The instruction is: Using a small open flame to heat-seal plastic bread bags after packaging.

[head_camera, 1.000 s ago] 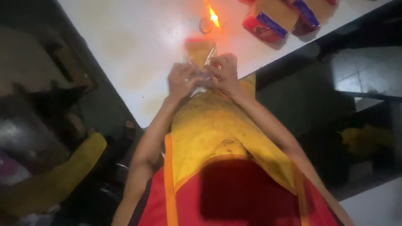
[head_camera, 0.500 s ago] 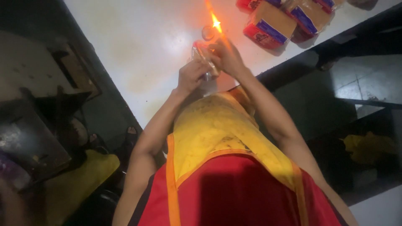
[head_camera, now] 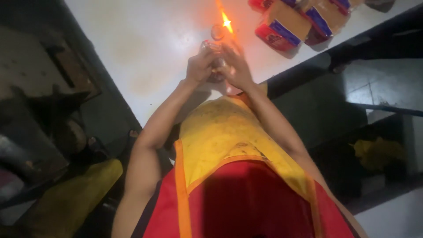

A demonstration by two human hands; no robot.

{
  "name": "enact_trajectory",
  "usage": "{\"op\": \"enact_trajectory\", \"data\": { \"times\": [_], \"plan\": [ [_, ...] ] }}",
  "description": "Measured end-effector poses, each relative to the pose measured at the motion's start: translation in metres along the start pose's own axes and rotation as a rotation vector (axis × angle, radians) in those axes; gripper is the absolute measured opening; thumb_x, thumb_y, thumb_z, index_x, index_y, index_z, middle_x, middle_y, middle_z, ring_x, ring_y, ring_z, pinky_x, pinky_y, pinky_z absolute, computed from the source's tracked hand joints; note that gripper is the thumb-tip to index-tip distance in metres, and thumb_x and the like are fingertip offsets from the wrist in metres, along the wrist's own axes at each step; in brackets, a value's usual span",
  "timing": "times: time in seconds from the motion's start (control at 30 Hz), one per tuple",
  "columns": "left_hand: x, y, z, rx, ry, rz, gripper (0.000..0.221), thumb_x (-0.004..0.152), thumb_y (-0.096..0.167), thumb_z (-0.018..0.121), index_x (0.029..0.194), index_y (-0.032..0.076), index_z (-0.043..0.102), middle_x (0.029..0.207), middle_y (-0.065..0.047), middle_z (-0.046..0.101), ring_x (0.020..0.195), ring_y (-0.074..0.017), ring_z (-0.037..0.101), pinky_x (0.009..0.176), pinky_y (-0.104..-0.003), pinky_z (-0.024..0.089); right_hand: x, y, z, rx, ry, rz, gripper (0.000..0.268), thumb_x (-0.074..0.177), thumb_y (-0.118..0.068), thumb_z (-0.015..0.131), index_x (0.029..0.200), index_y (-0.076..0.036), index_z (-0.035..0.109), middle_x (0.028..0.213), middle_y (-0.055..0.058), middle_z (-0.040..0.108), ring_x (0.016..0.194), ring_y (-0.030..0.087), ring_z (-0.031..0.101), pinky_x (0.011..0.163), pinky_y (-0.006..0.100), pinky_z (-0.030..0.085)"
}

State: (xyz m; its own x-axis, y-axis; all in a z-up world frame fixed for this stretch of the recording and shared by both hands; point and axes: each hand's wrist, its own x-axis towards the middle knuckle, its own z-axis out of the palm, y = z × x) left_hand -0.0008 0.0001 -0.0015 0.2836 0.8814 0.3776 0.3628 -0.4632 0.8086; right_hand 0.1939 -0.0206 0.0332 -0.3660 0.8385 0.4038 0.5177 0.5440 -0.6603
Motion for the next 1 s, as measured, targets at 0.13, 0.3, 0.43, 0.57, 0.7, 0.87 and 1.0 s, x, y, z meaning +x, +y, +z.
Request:
{"op": "enact_trajectory", "data": {
  "times": [0.13,0.3,0.43,0.57,0.7,0.87,1.0],
  "plan": [
    [0.002,0.002,0.008,0.021,0.035,-0.013,0.023,0.093,0.004,0.067,0.114,0.011,0.073,0.120,-0.007,0.066,0.092,-0.0252,0.074,0.078,-0.034,0.060,-0.010,0.015,0.022,0.046,0.059,0.073,0.032,0.098,-0.009,0.071,0.130,-0.007,0.070,0.147,0.012,0.064,0.139,0.041,0.052,0.116,0.047,0.046],
    [0.020,0.028,-0.005,-0.004,0.287,-0.004,0.024,0.091,0.009,0.075,0.114,0.008,0.072,0.139,-0.020,0.051,0.129,-0.0362,0.053,0.107,-0.041,0.051,0.006,-0.004,0.011,0.133,0.103,0.207,0.034,0.102,-0.012,0.064,0.134,-0.002,0.064,0.130,0.018,0.066,0.123,0.037,0.063,0.101,0.041,0.054],
    [0.017,0.002,0.001,-0.023,0.272,-0.083,0.044,0.087,0.014,0.080,0.127,0.005,0.065,0.142,-0.023,0.050,0.134,-0.0425,0.048,0.110,-0.046,0.047,0.003,0.045,0.028,0.162,0.167,0.399,0.027,0.101,-0.019,0.065,0.122,-0.003,0.069,0.119,0.019,0.072,0.106,0.031,0.073,0.091,0.040,0.057],
    [0.031,-0.013,0.001,-0.030,0.051,-0.228,0.043,0.101,0.026,0.067,0.138,0.005,0.060,0.143,-0.028,0.053,0.127,-0.0454,0.057,0.105,-0.048,0.050,0.027,0.054,0.017,0.140,0.067,0.491,0.031,0.104,-0.027,0.058,0.122,-0.006,0.073,0.098,0.015,0.073,0.086,0.023,0.070,0.076,0.036,0.056],
    [0.056,-0.049,0.026,0.070,-0.137,-0.502,0.037,0.102,0.034,0.052,0.121,0.006,0.070,0.116,-0.030,0.067,0.106,-0.0473,0.067,0.094,-0.052,0.053,0.027,0.105,0.017,0.136,-0.113,0.690,0.052,0.110,-0.038,0.059,0.081,0.003,0.072,0.069,0.010,0.066,0.063,0.016,0.065,0.062,0.035,0.050],
    [0.067,-0.089,0.055,0.148,-0.210,-0.645,0.036,0.095,0.033,0.056,0.096,0.003,0.077,0.092,-0.029,0.071,0.091,-0.0464,0.071,0.082,-0.052,0.057,0.034,0.134,0.014,0.200,-0.066,0.642,0.037,0.101,-0.031,0.059,0.085,-0.001,0.074,0.057,0.011,0.059,0.053,0.015,0.057,0.052,0.036,0.044],
    [0.066,-0.108,0.072,0.244,-0.262,-0.630,0.040,0.099,0.033,0.056,0.094,-0.002,0.074,0.090,-0.031,0.070,0.089,-0.0482,0.069,0.080,-0.055,0.056,-0.003,0.267,0.059,-0.527,-0.439,0.260,0.029,0.096,-0.022,0.062,0.074,-0.006,0.073,0.067,0.018,0.064,0.055,0.024,0.063,0.055,0.040,0.046]
  ]
}}
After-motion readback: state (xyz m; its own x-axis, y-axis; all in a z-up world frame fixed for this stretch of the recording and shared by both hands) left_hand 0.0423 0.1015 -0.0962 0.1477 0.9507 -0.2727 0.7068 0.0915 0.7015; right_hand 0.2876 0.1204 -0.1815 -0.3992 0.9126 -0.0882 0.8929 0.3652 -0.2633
